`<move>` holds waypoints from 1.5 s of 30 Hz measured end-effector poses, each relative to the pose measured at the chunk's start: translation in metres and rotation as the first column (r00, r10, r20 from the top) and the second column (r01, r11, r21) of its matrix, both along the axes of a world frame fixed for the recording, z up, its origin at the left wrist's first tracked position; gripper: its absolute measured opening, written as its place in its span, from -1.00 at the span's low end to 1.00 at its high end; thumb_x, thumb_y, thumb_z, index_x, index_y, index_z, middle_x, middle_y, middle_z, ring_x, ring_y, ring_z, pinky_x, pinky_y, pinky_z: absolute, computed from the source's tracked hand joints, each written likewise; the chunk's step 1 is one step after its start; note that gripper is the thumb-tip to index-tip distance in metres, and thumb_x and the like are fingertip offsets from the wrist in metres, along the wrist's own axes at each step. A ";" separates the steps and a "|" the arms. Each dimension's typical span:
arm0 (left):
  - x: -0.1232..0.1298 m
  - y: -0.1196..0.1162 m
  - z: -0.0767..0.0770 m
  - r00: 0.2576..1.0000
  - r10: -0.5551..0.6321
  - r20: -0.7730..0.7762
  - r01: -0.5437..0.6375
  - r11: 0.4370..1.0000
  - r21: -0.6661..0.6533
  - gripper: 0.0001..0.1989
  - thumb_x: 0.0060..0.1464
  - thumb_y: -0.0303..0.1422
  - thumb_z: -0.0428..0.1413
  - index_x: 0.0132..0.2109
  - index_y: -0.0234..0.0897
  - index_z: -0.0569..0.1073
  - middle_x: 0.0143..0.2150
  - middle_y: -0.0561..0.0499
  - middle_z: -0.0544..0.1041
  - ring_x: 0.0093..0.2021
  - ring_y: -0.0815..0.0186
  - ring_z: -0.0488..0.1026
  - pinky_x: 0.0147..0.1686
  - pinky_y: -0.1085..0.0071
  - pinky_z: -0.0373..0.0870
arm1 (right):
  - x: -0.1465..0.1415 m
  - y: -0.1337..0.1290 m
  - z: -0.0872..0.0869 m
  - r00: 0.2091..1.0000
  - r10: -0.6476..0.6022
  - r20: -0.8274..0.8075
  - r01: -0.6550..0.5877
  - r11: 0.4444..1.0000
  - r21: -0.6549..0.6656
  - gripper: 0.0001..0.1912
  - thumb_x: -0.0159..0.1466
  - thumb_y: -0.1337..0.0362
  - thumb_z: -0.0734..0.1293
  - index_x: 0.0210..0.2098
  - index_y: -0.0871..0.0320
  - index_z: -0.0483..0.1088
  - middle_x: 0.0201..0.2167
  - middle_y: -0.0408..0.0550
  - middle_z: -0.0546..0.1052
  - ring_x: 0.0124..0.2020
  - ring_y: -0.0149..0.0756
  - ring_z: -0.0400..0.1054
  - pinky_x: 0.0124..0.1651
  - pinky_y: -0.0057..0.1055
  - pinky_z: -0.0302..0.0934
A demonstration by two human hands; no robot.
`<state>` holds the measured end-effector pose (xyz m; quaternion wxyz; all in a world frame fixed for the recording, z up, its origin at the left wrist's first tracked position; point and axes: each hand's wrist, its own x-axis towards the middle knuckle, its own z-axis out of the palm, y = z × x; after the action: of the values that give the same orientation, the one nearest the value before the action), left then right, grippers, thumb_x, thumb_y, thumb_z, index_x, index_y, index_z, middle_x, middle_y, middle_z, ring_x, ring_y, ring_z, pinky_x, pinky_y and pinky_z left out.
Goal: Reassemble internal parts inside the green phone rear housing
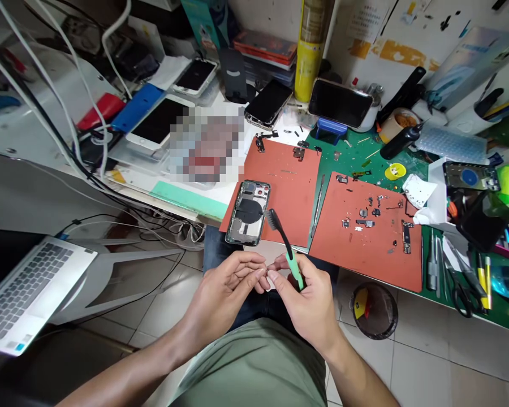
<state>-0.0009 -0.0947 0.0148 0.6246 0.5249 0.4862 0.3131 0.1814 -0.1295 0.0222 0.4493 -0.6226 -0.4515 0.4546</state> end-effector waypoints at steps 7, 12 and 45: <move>0.009 0.010 0.022 0.999 0.025 -0.032 -0.025 1.000 0.007 -0.93 0.38 -0.34 0.18 -0.04 -0.19 0.51 -0.28 0.07 0.65 -0.34 0.35 0.65 -0.28 0.43 0.63 | 0.000 0.007 0.008 0.998 -0.055 -0.027 0.055 0.998 -0.018 -0.80 0.38 0.17 0.51 -0.04 0.07 0.58 -0.27 -0.13 0.68 -0.35 -0.38 0.56 -0.25 -0.50 0.47; 0.015 0.019 0.030 0.993 0.063 0.104 -0.052 0.993 -0.106 -0.80 0.41 -0.23 0.19 0.03 -0.23 0.57 -0.32 0.01 0.69 -0.34 0.29 0.65 -0.32 0.42 0.62 | -0.005 0.017 0.012 0.972 -0.181 -0.153 0.181 0.983 -0.011 -0.68 0.33 0.14 0.55 0.02 0.09 0.56 -0.23 -0.10 0.68 -0.24 -0.32 0.61 -0.12 -0.43 0.54; 0.013 0.049 0.038 0.978 0.152 0.141 -0.114 0.962 -0.248 -0.74 0.20 -0.19 0.36 -0.34 -0.29 0.64 -0.45 -0.01 0.62 -0.53 0.36 0.52 -0.57 0.49 0.42 | 0.038 -0.028 -0.002 0.712 0.010 0.702 -0.235 0.945 0.225 -0.67 0.57 0.31 0.26 0.27 0.15 0.43 -0.13 0.05 0.73 -0.30 -0.19 0.68 -0.25 -0.37 0.49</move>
<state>0.0124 -0.0457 0.0529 0.6973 0.3856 0.5032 0.3345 0.2198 -0.1576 0.0203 0.3049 -0.6400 -0.6903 0.1445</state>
